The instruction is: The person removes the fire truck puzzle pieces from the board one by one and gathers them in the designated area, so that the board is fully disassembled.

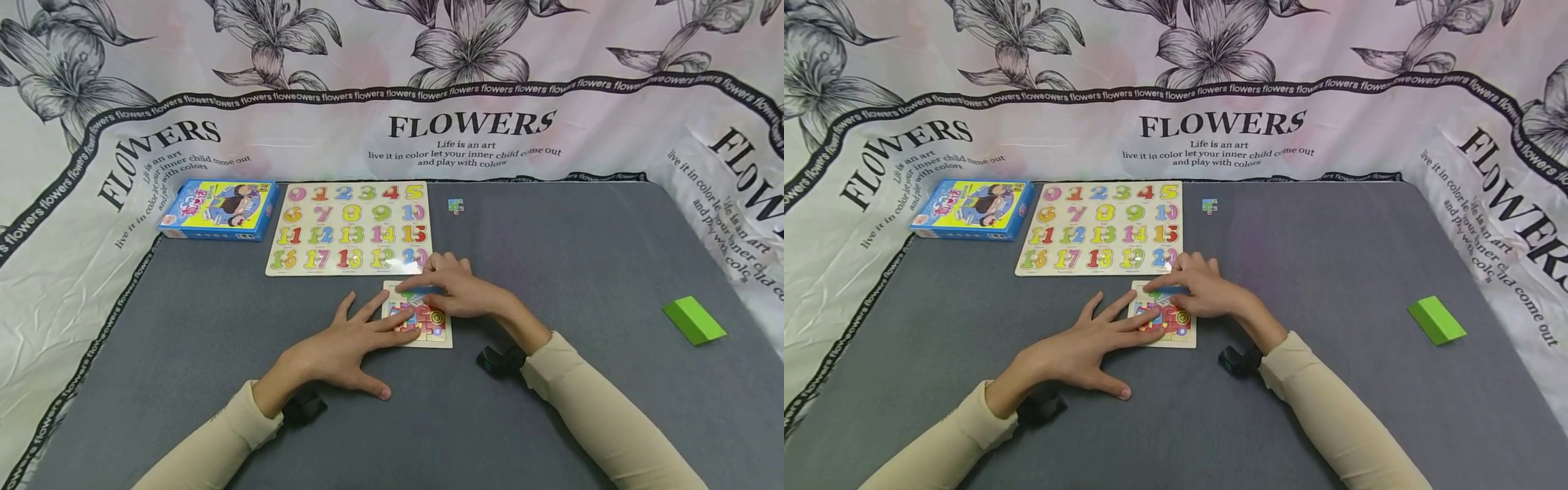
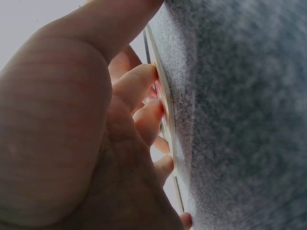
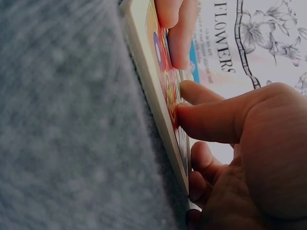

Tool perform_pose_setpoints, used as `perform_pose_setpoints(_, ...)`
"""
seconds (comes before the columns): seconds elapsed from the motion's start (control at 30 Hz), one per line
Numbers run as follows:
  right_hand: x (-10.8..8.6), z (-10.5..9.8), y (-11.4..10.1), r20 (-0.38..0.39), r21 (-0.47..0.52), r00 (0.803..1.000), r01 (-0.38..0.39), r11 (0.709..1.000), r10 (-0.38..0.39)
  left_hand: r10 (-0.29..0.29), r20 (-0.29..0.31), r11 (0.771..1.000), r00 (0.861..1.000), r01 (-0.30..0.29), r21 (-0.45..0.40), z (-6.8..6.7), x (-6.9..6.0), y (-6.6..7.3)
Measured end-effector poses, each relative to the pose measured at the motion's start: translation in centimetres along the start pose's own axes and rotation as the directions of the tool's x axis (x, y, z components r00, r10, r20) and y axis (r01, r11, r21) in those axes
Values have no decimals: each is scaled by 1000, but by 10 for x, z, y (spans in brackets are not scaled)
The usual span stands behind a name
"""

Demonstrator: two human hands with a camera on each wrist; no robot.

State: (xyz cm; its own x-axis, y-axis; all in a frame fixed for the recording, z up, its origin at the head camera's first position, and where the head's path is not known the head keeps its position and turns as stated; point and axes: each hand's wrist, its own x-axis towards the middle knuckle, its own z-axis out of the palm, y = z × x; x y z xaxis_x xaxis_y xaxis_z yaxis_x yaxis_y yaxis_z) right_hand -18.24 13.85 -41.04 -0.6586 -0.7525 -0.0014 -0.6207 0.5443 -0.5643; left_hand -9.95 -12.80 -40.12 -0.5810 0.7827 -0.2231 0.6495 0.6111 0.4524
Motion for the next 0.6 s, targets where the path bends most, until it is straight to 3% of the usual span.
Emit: perform_pose_setpoints(0.6, -1, -3, 0, 24, 38, 999, -26, 999, 25, 5, -6, 1000, 1000, -5, -7, -1, 0, 0)
